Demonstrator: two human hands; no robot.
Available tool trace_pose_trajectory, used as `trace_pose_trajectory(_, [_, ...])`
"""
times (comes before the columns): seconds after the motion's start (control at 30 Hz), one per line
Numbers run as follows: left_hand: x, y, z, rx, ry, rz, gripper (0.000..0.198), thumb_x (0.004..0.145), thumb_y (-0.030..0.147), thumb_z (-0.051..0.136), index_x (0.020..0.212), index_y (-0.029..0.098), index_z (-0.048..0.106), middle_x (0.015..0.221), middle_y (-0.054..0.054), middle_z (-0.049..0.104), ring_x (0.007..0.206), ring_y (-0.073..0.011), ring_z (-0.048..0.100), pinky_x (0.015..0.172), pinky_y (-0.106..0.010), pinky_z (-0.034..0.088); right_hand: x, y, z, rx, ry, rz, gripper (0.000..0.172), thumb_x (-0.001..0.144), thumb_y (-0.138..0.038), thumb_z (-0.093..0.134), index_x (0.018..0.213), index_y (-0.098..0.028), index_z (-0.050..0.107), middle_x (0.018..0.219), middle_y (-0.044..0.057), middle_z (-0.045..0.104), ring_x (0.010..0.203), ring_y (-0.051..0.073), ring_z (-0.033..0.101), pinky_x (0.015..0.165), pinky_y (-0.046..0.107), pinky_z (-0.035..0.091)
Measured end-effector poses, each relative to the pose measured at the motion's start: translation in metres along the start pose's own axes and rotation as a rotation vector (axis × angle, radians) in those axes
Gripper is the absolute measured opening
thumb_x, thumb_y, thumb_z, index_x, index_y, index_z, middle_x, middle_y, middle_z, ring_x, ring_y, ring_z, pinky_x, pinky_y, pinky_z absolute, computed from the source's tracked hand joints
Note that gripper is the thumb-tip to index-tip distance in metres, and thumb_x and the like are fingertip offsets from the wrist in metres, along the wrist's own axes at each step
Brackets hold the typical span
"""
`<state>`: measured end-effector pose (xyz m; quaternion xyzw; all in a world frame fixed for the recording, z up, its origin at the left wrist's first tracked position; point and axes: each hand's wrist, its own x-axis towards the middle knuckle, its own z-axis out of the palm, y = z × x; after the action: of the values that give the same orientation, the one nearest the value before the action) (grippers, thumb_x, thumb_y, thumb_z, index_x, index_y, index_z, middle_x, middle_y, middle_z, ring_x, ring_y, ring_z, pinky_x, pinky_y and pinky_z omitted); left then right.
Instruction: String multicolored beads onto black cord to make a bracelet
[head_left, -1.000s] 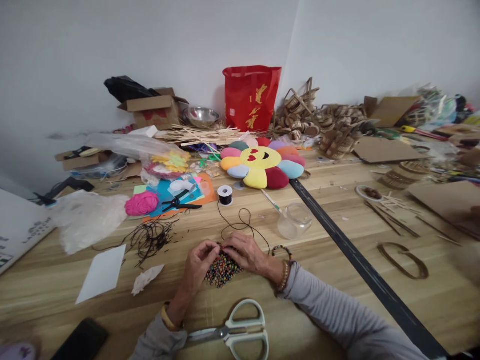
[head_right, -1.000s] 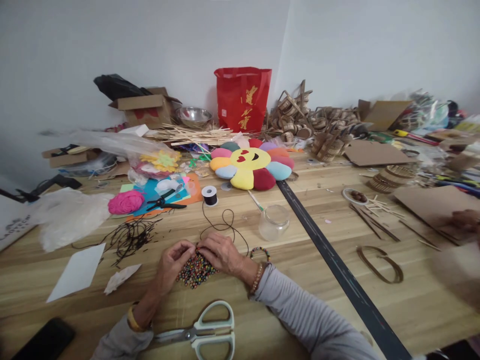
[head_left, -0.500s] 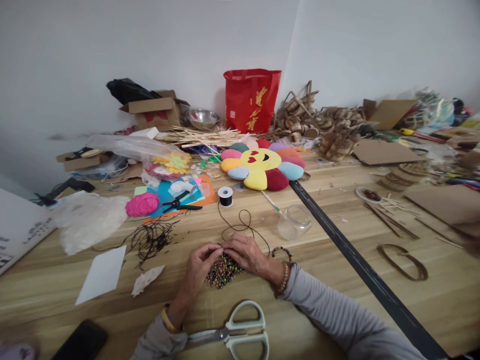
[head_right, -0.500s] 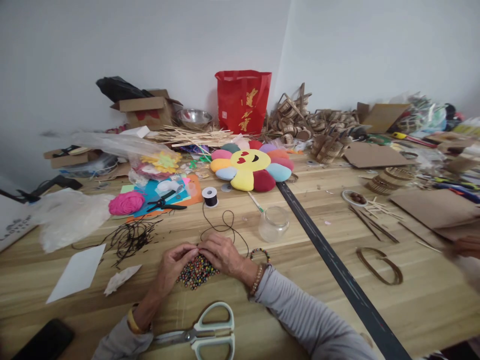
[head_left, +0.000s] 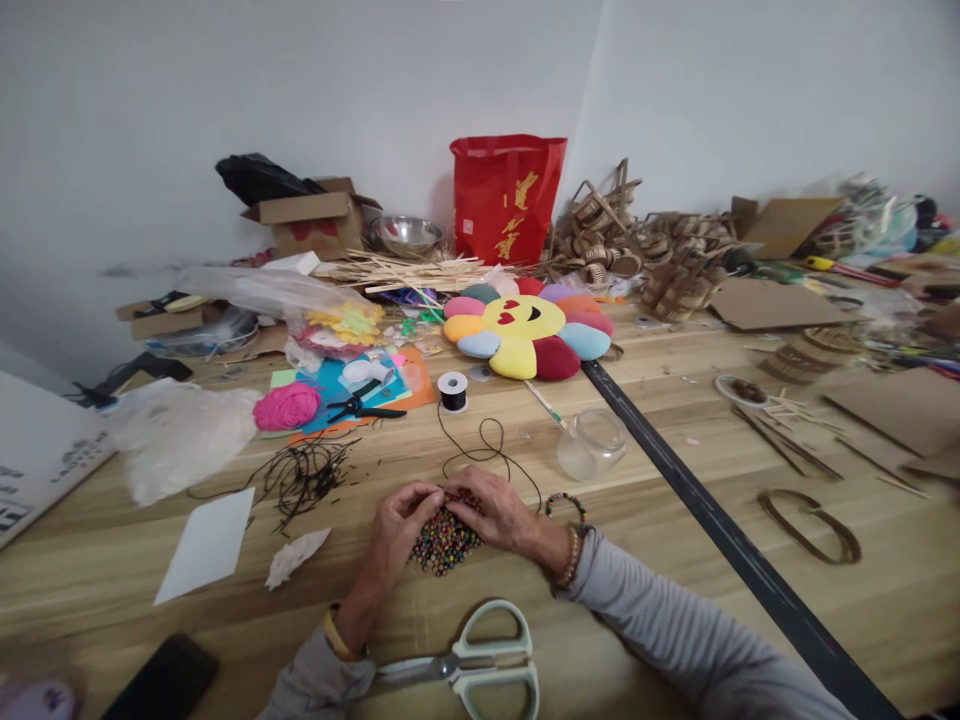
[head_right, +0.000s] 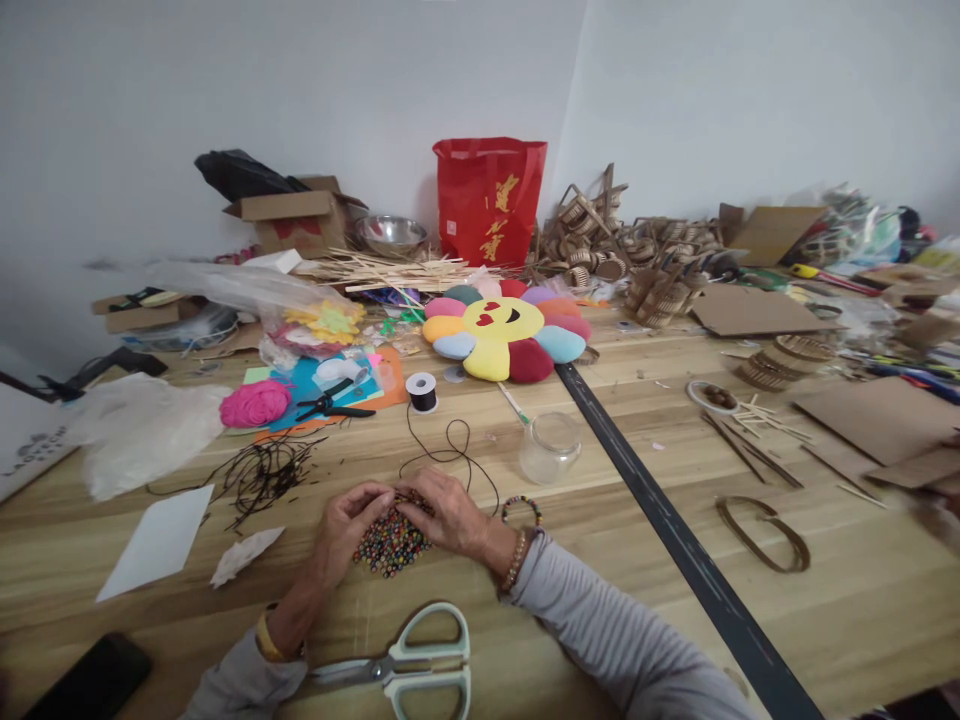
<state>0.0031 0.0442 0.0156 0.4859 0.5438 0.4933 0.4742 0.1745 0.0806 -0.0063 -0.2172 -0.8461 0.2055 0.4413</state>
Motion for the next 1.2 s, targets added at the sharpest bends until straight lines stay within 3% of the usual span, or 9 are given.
trace_pose_trajectory(0.27, [0.001,-0.006,-0.002,-0.002,0.047,0.006,0.018,0.063,0.031,0.073,0.070,0.014,0.071,0.066,-0.002,0.071,0.065,-0.0164,0.061,0.065,-0.025,0.050,0.002,-0.001,-0.003,0.033,0.045,-0.021,0.012,0.094,-0.019,0.046,0.101,-0.018,0.055,0.090,0.008,0.065,0.082,0.017,0.061,0.074,0.029,0.053])
trace_pose_trajectory(0.83, [0.002,-0.006,-0.002,-0.027,0.007,0.013,0.013,0.061,0.026,0.075,0.066,0.015,0.071,0.064,-0.001,0.069,0.063,-0.0148,0.060,0.063,-0.024,0.049,0.001,0.002,-0.004,-0.074,0.033,-0.032,0.019,0.097,-0.021,0.043,0.094,-0.016,0.061,0.086,0.008,0.062,0.080,0.016,0.058,0.068,0.027,0.051])
trace_pose_trajectory(1.07, [-0.001,-0.003,0.000,0.004,-0.031,0.044,0.014,0.065,0.028,0.072,0.063,0.015,0.067,0.060,0.000,0.064,0.059,-0.0129,0.056,0.060,-0.022,0.046,0.000,0.002,-0.003,-0.036,-0.024,-0.015,0.019,0.097,-0.023,0.045,0.107,-0.017,0.060,0.090,0.009,0.064,0.083,0.017,0.060,0.073,0.029,0.052])
trace_pose_trajectory(1.2, [-0.002,-0.004,0.001,0.042,-0.041,0.067,0.016,0.066,0.030,0.071,0.062,0.015,0.066,0.060,0.000,0.063,0.060,-0.0137,0.055,0.059,-0.022,0.045,0.000,0.003,-0.002,-0.018,-0.033,-0.019,0.018,0.097,-0.024,0.045,0.104,-0.018,0.061,0.091,0.009,0.065,0.084,0.018,0.061,0.074,0.030,0.053])
